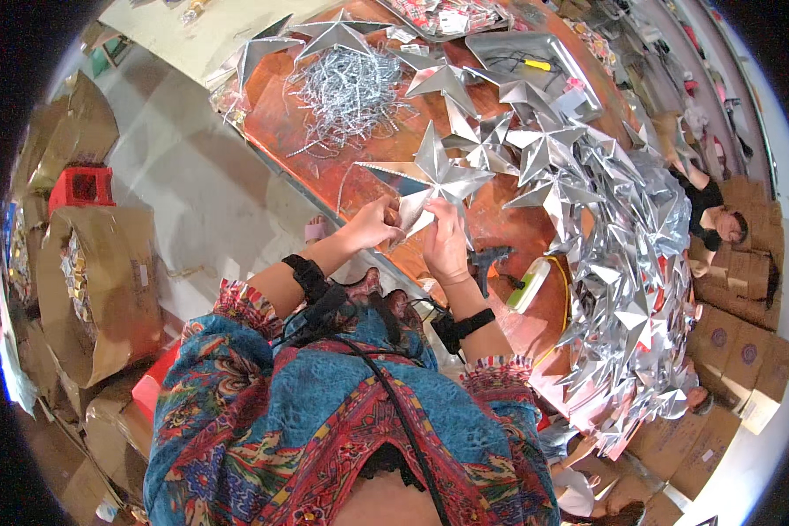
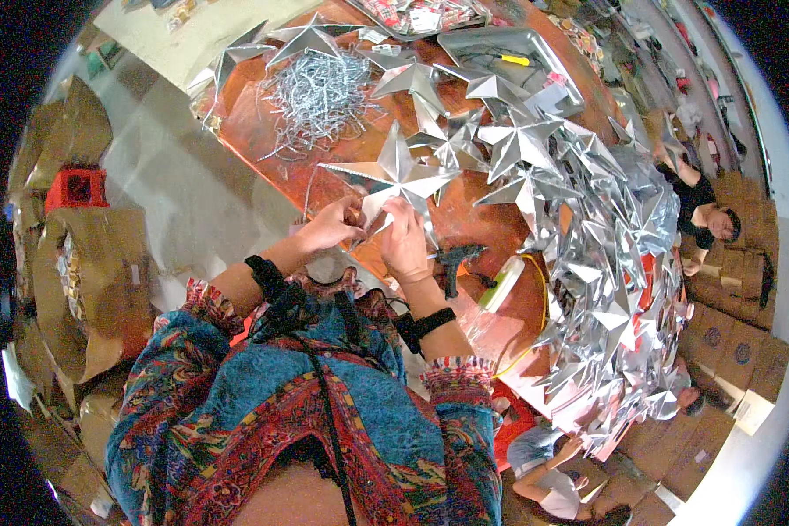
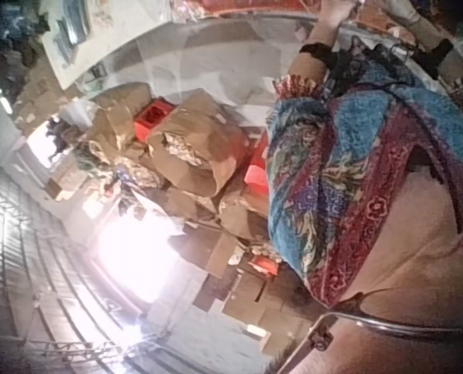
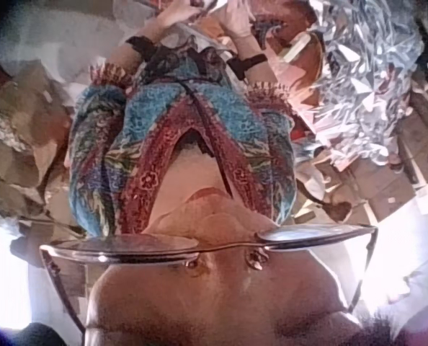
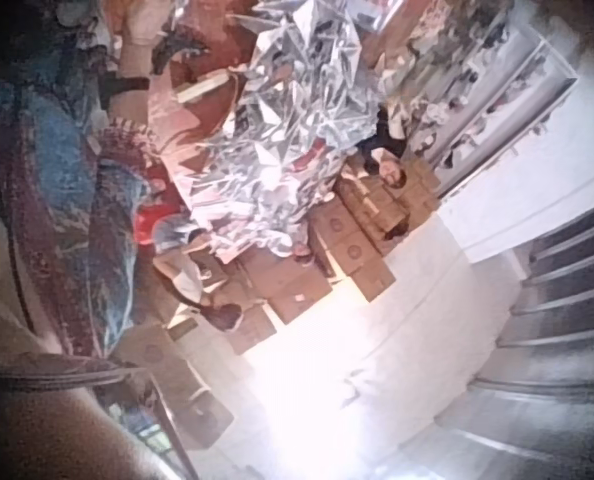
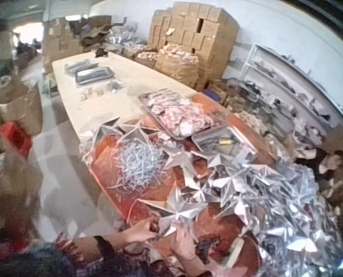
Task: Applying glue and stuffing to manufacture decorative silver stars.
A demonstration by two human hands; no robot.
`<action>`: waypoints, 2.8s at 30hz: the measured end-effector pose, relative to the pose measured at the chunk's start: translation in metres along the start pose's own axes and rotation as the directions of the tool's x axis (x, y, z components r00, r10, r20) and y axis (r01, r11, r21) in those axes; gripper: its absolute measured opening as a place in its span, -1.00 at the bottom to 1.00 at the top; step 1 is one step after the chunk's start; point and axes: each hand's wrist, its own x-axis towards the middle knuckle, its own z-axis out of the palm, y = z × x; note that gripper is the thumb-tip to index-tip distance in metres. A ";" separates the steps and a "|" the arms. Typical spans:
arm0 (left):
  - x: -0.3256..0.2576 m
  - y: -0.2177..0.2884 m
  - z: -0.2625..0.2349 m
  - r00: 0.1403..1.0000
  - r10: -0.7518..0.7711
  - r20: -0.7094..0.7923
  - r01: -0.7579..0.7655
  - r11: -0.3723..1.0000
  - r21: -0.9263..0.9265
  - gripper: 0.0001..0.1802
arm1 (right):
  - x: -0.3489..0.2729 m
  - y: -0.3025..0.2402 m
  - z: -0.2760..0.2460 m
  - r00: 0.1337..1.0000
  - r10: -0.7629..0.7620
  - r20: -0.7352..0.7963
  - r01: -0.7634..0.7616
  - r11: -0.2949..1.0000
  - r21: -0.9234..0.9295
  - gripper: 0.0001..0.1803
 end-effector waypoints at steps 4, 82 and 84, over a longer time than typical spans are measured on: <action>-0.001 0.002 0.000 1.000 -0.003 0.024 0.004 0.998 -0.062 -0.38 | -0.002 0.000 0.000 0.999 0.029 -0.028 -0.029 0.999 -0.021 -0.56; 0.053 0.039 -0.094 0.847 -0.275 0.455 0.267 0.960 0.082 -0.76 | -0.006 -0.125 -0.087 0.428 0.529 -0.733 -0.397 0.839 0.373 -0.90; 0.056 0.040 -0.096 0.812 -0.285 0.509 0.222 0.958 0.182 -0.81 | -0.026 -0.134 -0.054 0.426 0.522 -0.739 -0.598 0.775 0.203 -0.84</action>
